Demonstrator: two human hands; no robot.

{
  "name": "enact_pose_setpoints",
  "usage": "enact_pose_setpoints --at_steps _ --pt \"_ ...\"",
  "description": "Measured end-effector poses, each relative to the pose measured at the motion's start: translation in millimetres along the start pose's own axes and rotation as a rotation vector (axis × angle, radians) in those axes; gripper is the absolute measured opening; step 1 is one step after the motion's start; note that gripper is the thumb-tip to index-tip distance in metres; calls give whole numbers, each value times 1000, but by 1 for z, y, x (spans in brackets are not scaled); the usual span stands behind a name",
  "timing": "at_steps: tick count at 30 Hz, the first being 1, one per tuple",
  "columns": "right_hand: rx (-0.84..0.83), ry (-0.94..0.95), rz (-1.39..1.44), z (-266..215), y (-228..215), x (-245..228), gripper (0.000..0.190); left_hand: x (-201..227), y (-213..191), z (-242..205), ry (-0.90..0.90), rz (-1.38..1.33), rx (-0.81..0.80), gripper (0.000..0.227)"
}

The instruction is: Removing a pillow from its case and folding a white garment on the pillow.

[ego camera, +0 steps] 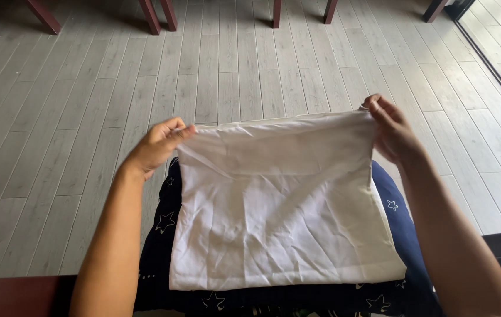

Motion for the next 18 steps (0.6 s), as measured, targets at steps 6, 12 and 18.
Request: enact_pose_setpoints --at_steps 6,12,18 --pt "187 2 -292 -12 23 -41 17 -31 -3 28 -21 55 49 35" --pt "251 341 -580 16 -48 100 34 -144 25 29 -220 573 -1 42" --pt "334 399 -795 8 -65 134 38 -172 27 15 -293 540 102 50"
Point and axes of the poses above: each hand's wrist, its own z-axis towards the middle knuckle, its own y-axis out of the palm, x = y × z, the point moved 1 cm from there along z, towards the middle knuckle, and after that the axes turned 11 degrees about y, right-handed, at the moved point
